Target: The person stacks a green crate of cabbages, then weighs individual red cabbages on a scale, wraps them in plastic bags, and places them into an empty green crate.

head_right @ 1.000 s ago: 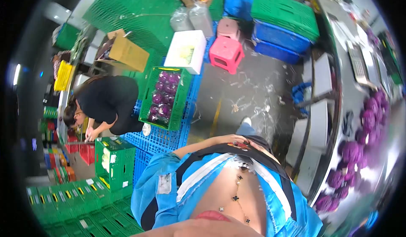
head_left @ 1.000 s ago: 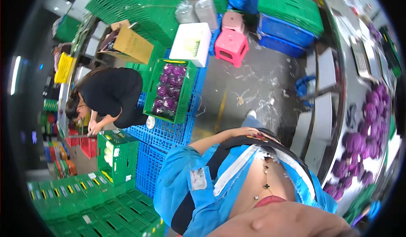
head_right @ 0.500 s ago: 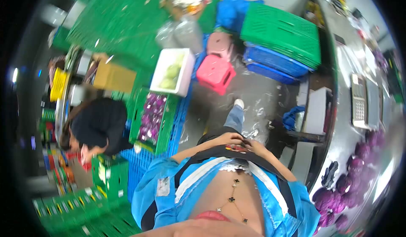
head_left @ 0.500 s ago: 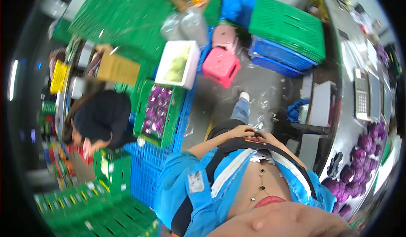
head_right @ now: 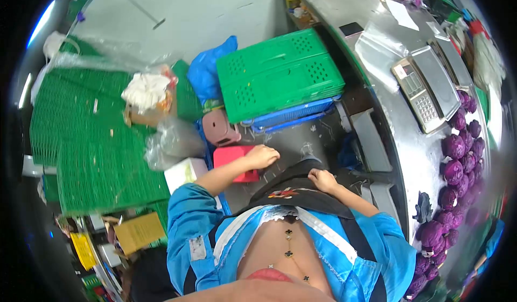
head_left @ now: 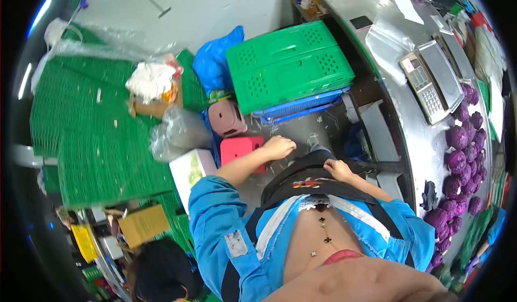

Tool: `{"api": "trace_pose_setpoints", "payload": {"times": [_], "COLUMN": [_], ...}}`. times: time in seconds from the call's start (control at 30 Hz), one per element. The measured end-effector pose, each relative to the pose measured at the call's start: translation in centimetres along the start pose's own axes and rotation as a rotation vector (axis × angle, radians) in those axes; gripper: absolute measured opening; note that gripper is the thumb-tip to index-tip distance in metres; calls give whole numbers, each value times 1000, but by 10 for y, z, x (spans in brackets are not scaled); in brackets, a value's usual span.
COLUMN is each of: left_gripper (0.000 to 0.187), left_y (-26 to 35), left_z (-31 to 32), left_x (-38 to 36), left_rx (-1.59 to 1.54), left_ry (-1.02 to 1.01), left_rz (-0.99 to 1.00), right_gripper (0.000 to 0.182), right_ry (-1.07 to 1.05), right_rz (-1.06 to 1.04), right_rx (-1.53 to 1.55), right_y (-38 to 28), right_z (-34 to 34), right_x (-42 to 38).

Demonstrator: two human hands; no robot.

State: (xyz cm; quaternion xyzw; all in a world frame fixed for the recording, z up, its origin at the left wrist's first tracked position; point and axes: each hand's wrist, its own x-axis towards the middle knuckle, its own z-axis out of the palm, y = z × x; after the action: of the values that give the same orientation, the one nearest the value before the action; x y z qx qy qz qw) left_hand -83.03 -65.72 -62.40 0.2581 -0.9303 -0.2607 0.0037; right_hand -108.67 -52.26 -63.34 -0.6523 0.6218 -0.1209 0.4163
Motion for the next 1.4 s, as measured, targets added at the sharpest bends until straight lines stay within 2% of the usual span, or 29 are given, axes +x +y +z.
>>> {"api": "trace_pose_setpoints", "payload": {"times": [0.07,0.13,0.17,0.2,0.27,0.3,0.33,0.4,0.43,0.53,0.57,0.67,0.7,0.73,0.8,0.83,0.87,0.9,0.93,1.0,1.03,1.07,1.13,1.2,1.23,1.27,1.3,1.37,1.4], "left_gripper": [15,15,19,19,25,38,38,50,57,56,56,60,53,53,36,26,26,26,21,18,17,17,26,20,15,17,19,21,22], "left_y": [-43,-84,-104,-122,-159,-182,-201,-235,-249,-289,-303,-303,-302,-305,-313,-317,-332,-348,-344,-373,-382,-382,-367,-346,-325,-314,-317,-317,-310], "left_z": [-42,-70,-81,-89,-101,-102,-95,-89,-97,-91,-85,-95,-98,-104,-127,-141,-161,-185,-227,-271,-289,-296,-288,-278,-277,-252,-204,-125,-103], "left_x": [38,81,104,124,166,189,209,235,254,292,299,318,322,324,326,324,319,317,326,337,340,341,342,330,319,305,287,250,239], "left_rx": [72,88,77,87,-50,-76,-82,132,34,78,67,97,118,112,82,145,138,130,218,300,374,377,568,495,414,291,290,97,154], "left_ry": [-41,19,6,2,47,-76,-79,-74,-201,-162,-243,-256,-113,-124,16,263,359,451,474,510,522,523,713,634,376,270,389,81,-238], "left_rz": [64,-62,-220,-207,-528,-637,-648,-702,-782,-803,-831,-912,-930,-929,-813,-709,-607,-505,-486,-549,-578,-591,-365,-279,-221,-85,138,177,123], "right_gripper": [34,44,45,46,40,35,29,20,20,27,29,29,29,29,30,33,37,42,47,54,54,46,39,29,22,21,20,30,41], "right_ry": [-90,-79,-78,-82,-5,36,72,159,4,66,40,20,17,-29,-83,-88,-91,56,196,220,214,185,125,-193,-223,-390,-562,-959,-1068], "right_rz": [46,112,133,153,153,122,89,8,129,121,193,168,178,159,146,115,81,-46,-173,-363,-376,-411,-445,-350,-530,-640,-743,-787,-787], "right_rx": [-118,-80,-39,6,-4,15,35,120,154,170,195,232,232,187,143,83,27,-48,-124,-280,-280,-346,-404,-378,-319,-331,-341,-268,-220], "right_y": [9,24,32,40,56,69,77,88,81,97,98,118,120,120,115,107,96,84,72,58,55,53,39,7,-8,-24,-36,-44,-53], "right_z": [-24,-38,-47,-53,-65,-69,-78,-105,-135,-180,-194,-214,-219,-221,-222,-220,-215,-205,-190,-164,-154,-143,-140,-174,-192,-208,-221,-214,-217], "right_x": [20,51,71,92,139,166,189,233,254,310,322,356,367,377,401,416,432,448,463,504,519,530,531,537,521,501,482,449,433]}}
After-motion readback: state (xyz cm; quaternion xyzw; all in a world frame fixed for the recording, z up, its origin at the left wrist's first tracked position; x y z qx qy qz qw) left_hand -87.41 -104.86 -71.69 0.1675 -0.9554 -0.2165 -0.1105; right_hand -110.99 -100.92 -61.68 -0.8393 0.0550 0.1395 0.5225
